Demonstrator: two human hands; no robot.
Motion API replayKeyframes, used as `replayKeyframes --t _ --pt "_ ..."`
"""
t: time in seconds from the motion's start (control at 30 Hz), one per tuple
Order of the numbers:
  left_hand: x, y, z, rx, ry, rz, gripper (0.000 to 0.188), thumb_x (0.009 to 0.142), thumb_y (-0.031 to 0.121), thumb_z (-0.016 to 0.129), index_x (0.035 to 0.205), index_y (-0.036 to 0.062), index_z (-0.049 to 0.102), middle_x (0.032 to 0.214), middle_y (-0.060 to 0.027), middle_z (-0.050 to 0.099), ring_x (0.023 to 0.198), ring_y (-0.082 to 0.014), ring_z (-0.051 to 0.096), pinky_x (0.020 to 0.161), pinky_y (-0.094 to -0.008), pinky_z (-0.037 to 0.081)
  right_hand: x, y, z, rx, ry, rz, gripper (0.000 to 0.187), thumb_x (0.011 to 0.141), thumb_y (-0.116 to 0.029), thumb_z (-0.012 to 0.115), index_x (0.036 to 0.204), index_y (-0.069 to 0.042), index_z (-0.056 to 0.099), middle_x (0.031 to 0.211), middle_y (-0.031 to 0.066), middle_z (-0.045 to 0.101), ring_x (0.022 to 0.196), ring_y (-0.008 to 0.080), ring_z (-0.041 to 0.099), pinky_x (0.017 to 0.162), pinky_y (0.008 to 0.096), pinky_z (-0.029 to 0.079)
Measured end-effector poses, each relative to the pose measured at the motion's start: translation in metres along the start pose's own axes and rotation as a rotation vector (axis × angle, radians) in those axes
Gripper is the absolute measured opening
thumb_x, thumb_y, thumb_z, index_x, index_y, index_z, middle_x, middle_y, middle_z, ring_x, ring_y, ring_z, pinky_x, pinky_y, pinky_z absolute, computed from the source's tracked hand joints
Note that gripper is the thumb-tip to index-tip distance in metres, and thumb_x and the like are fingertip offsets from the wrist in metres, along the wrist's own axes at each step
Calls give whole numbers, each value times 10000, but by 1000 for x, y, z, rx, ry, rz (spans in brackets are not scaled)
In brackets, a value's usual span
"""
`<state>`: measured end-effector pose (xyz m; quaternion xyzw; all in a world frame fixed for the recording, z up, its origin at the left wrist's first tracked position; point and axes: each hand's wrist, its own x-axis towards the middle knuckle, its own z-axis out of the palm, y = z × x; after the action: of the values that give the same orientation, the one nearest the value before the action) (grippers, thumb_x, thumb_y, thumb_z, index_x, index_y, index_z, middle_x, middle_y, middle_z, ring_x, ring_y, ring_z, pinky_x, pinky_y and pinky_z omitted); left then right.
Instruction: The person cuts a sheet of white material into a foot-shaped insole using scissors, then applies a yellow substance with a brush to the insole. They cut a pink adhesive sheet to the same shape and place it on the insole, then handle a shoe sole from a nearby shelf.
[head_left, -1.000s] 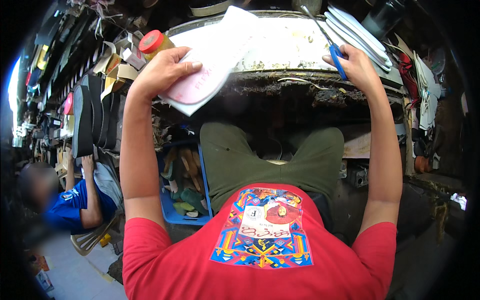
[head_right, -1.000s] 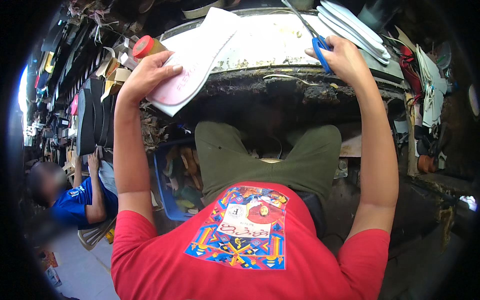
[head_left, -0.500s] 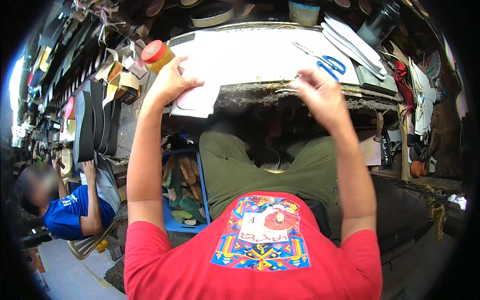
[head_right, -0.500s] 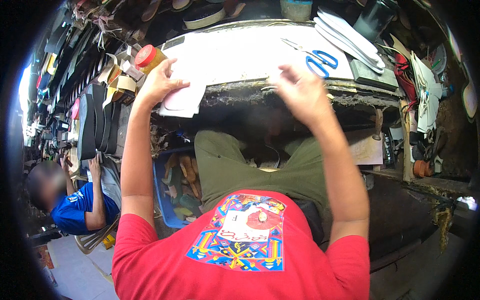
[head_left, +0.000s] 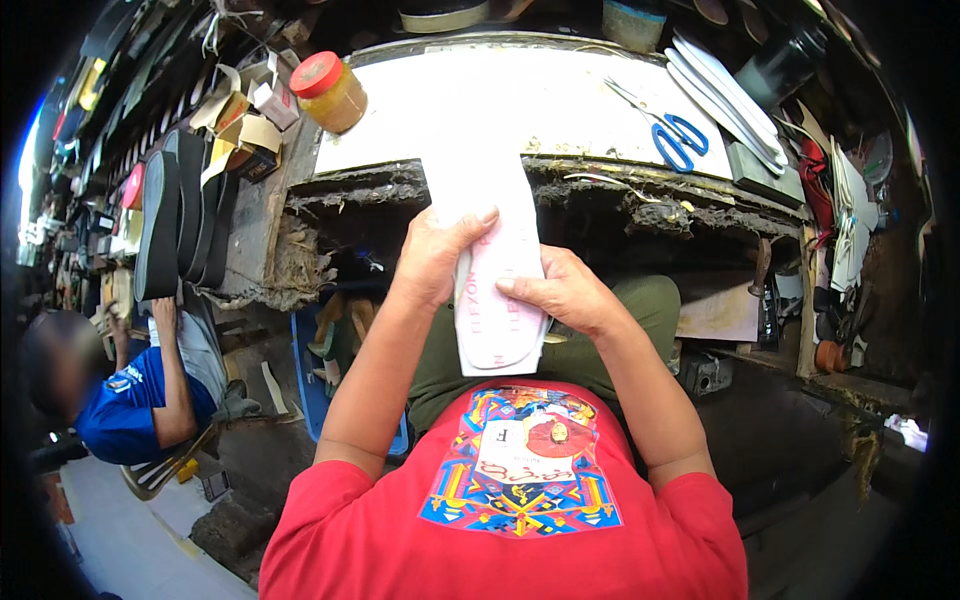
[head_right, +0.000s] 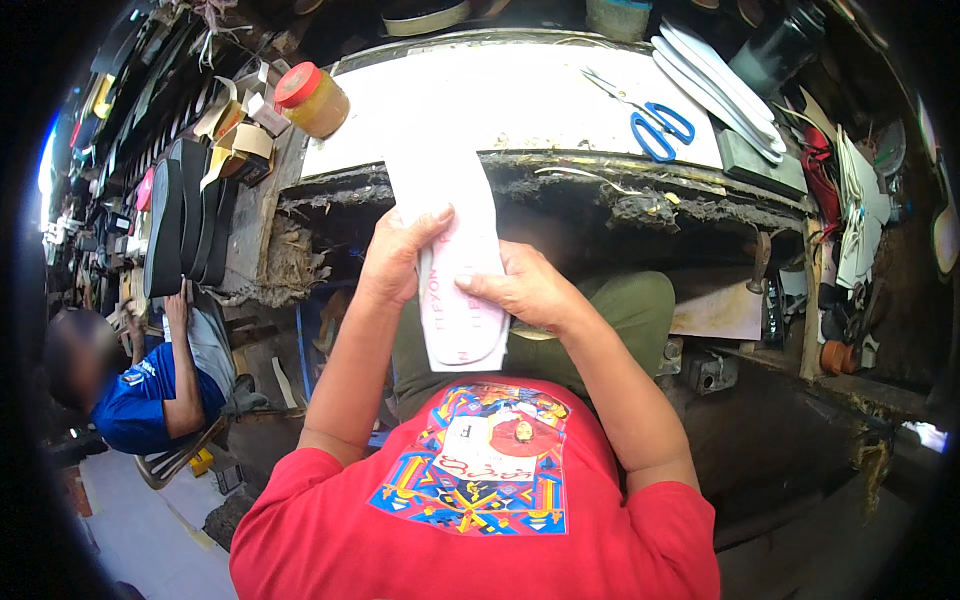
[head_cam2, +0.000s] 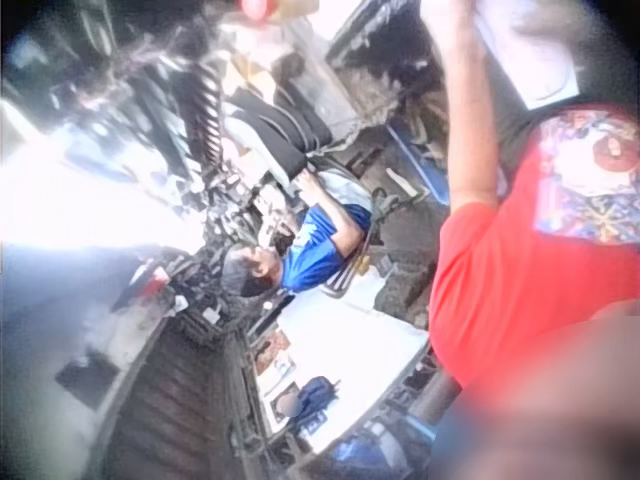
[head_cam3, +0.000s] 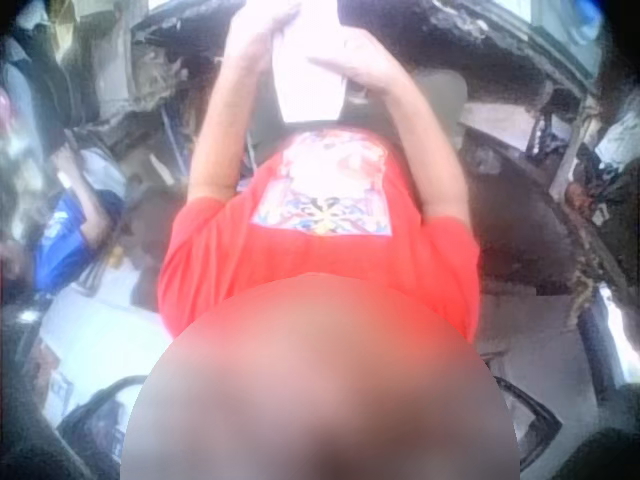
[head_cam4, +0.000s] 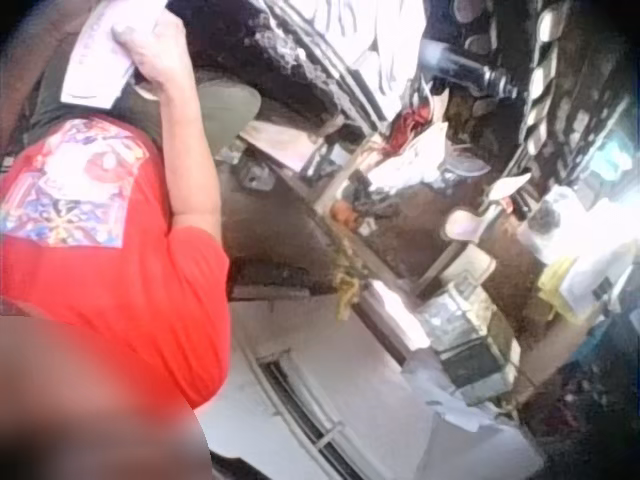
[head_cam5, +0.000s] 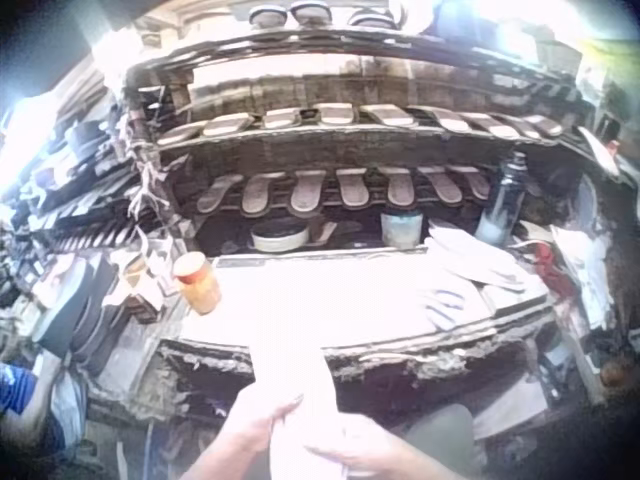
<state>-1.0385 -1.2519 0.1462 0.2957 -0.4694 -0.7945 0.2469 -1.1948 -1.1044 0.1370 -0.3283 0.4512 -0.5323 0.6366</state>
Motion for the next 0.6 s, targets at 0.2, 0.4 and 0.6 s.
replayKeyframes --t 0.2,0.4,0.6 --pt "1 -4 12 -208 -27 5 451 929 138 751 1314 -29 585 1180 -122 699 1054 -222 697 960 -398 568 0 3 7 -135 44 109 391 909 -192 776 1225 17 682 1104 94 738 980 162 693 903 345 567" --pt "7 6 -6 -452 55 76 361 951 56 699 1290 -29 607 1187 -124 706 1071 -243 703 959 -408 581 -16 9 8 -84 155 142 399 886 -177 793 1204 35 681 1084 100 742 972 159 695 891 331 556" --pt "-2 -11 -26 -565 169 3 360 971 68 682 1301 -48 596 1172 -128 719 1055 -238 712 954 -392 582 -45 14 -34 43 341 54 330 869 -120 812 1141 14 682 1036 86 743 911 144 719 849 305 588"
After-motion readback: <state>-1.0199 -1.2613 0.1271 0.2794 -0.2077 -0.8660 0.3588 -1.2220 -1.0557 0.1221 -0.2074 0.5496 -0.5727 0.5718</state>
